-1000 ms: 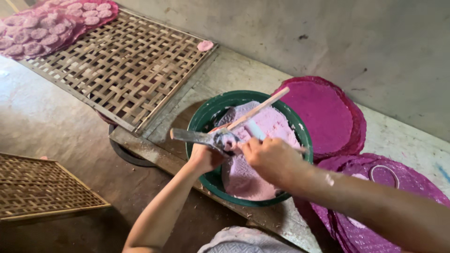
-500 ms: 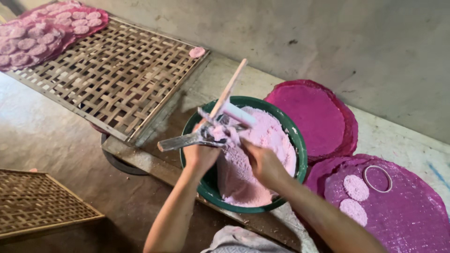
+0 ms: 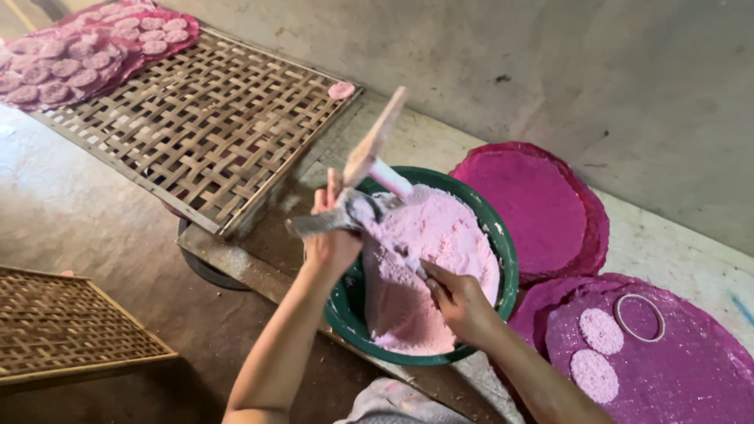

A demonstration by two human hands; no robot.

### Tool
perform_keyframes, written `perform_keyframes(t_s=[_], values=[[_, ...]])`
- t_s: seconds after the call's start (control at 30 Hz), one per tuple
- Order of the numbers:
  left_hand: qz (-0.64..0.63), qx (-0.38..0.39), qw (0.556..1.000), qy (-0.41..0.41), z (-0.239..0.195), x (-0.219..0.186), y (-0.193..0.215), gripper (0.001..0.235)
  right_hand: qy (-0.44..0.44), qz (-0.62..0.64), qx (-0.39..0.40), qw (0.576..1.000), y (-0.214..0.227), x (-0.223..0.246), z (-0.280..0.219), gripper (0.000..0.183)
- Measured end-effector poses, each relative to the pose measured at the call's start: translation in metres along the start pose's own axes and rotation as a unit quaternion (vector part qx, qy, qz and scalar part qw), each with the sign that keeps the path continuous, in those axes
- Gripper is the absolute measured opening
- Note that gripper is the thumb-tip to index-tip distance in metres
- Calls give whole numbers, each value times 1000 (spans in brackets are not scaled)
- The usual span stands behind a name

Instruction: The person prepares a pink food paste by scooping it from a bowl and pressing it into molds on a tray.

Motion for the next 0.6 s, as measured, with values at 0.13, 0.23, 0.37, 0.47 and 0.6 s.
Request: perform_keyframes(t_s=[0.13, 0.23, 0.37, 0.47, 0.6], values=[[-234, -45, 958, 160, 3, 60, -4, 61, -35, -33, 139, 989, -13, -21, -23, 45], [-564, 5, 790, 241, -15, 67, -44, 30, 19, -58, 205, 977, -4, -24, -29, 74], [-739, 172, 544, 359, -93, -12, -119, 22, 250, 152, -116, 949, 73, 3, -31, 81], [-760, 328, 350, 438, -163, -116, -163, 31, 244, 478, -185, 823, 117, -18, -50, 106], [-718, 365, 524, 278, -151, -188, -158, 54, 281, 535, -145, 784, 171, -30, -113, 81]])
Point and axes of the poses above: each hand's wrist, its own z-axis towards the middle knuckle, its own y-axis out of the back of the hand, x = y × z, the point moved 7 cm from there along z, towards the middle knuckle, and after that the axes turned 13 degrees about -z, right-handed, at the moved point
